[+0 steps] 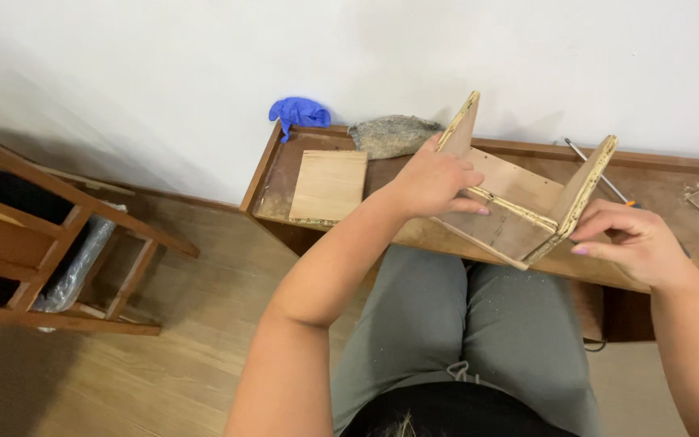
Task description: The person assembles a small wooden box by aligning its panels and securing them with screws. They use a screwdriver to tighten screws at the corners, ensuring the structure is stable.
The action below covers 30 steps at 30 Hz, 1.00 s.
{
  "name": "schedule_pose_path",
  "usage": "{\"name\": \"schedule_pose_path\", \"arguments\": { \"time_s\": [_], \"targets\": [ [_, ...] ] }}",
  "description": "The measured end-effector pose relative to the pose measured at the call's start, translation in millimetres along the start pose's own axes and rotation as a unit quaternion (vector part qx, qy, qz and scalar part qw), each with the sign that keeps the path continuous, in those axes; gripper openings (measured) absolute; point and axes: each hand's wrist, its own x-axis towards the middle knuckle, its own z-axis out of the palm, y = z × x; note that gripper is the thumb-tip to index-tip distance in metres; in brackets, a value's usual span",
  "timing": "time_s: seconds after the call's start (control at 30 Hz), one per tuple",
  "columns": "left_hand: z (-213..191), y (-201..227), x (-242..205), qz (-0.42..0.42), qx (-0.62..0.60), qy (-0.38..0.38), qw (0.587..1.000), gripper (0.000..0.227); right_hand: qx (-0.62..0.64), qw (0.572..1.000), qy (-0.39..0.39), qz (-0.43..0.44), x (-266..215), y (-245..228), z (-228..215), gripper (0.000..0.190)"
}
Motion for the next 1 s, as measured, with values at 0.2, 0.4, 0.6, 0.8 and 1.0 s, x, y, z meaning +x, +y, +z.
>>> {"name": "schedule_pose_path", "arguments": {
  "time_s": [0.2, 0.4, 0.6, 0.8, 1.0],
  "targets": [
    [-16.5, 7.0, 2.4, -0.023, -0.014, -0.059, 0.998, 0.058, 0.029, 1.0, 0.01, 0.003, 2.5, 10.0, 4.5, 0.014],
    [-9.2, 3.3, 1.9, -0.008, -0.029, -0.029, 0.999, 0.057, 0.012, 1.0, 0.017, 0.022, 0.2, 28.2, 4.6, 0.019],
    [-3.8, 1.6, 1.2, -0.002, -0.01, -0.011, 1.0, 0.059, -0.01, 0.998, 0.046, 0.045, -1.8, 26.0, 11.5, 0.019],
    [-2.1, -2.7, -2.2, 0.022, 0.016, -0.001, 1.0, 0.058, -0.001, 0.998, -0.008, 0.065, -4.6, -13.1, -2.3, 0.016],
    [-12.2, 1.7, -3.0, 0.016, 0.027, -0.027, 0.999, 0.058, -0.262, 0.905, 0.227, 0.248, -42.1, -15.8, -108.0, 0.013]
  ]
}}
